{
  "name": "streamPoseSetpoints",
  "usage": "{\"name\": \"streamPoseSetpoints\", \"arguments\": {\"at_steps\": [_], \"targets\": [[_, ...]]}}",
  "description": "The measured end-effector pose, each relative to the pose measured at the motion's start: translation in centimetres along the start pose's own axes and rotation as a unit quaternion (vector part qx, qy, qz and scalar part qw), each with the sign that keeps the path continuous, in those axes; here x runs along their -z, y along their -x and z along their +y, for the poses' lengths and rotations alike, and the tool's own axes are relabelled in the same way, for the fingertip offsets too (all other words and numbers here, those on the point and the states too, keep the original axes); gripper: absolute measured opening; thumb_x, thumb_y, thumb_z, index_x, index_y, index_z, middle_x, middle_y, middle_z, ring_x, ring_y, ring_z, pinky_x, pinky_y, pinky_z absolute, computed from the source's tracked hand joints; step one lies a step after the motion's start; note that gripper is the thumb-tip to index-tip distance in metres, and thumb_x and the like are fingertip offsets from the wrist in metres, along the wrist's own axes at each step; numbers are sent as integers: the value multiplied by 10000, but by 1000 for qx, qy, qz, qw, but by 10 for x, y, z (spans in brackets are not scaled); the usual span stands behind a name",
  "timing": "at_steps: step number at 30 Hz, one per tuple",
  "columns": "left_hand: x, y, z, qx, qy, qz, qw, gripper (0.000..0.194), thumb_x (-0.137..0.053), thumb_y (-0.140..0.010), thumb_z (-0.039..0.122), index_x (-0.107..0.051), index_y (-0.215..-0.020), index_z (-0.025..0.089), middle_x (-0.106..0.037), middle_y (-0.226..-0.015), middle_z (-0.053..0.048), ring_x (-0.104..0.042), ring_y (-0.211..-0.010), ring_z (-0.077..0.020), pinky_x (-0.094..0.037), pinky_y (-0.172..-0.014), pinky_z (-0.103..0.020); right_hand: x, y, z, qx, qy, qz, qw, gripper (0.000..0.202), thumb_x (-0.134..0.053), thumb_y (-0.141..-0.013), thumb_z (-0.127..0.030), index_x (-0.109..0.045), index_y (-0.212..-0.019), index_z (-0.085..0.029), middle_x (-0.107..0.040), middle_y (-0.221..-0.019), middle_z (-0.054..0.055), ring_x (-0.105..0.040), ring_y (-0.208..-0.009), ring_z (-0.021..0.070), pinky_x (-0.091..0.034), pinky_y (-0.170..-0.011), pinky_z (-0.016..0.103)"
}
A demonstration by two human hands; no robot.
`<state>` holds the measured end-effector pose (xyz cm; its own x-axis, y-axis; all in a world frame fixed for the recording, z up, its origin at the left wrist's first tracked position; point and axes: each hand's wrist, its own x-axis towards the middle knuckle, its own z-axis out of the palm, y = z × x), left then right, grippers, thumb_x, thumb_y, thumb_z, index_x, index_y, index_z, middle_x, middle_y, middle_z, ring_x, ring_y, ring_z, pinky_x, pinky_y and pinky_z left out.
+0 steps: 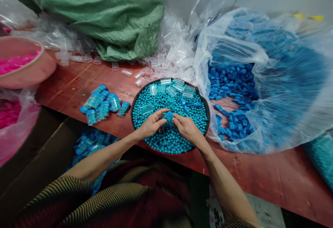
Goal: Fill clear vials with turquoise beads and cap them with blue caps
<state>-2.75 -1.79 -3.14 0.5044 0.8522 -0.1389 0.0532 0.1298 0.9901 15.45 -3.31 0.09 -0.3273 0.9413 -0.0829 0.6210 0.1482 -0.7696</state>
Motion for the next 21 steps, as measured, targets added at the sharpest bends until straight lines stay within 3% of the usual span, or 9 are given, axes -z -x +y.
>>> {"name": "streamPoseSetpoints", "arguments": {"at_steps": [5,12,18,21], "targets": [[1,2,-1,-2,13,-19,1000,484,-510,-832,239,-446,-1308,185,-480,-730,26,-472,-502,-56,-393,-424,-163,3,3,-4,5,27,-28,999,311,-378,-918,-366,-618,-807,-201,-570,-620,-20,-479,-550,122,-372,-564,237],[-6,5,4,-18,33,-1,999,502,-516,-826,227,-452,-1323,184,-431,-643,58,-464,-460,-49,-384,-439,-168,5,7,-9,6,53,-10,999,351,-382,-906,-411,-604,-748,-190,-485,-554,-31,-430,-520,118,-330,-547,241],[-9,6,7,-20,14,-16,1000,427,-506,-826,210,-502,-1252,186,-430,-661,55,-435,-450,-39,-388,-433,-168,10,14,-8,-26,-23,-59,998,444,-333,-929,-451,-537,-630,-192,-481,-548,-29,-421,-504,105,-339,-543,243],[-7,8,8,-21,14,-28,999,460,-506,-835,237,-468,-1290,189,-458,-689,47,-452,-463,-40,-388,-442,-171,5,14,-8,-23,-43,-36,998,420,-373,-914,-472,-528,-643,-192,-489,-557,-30,-428,-510,105,-341,-539,242]]}}
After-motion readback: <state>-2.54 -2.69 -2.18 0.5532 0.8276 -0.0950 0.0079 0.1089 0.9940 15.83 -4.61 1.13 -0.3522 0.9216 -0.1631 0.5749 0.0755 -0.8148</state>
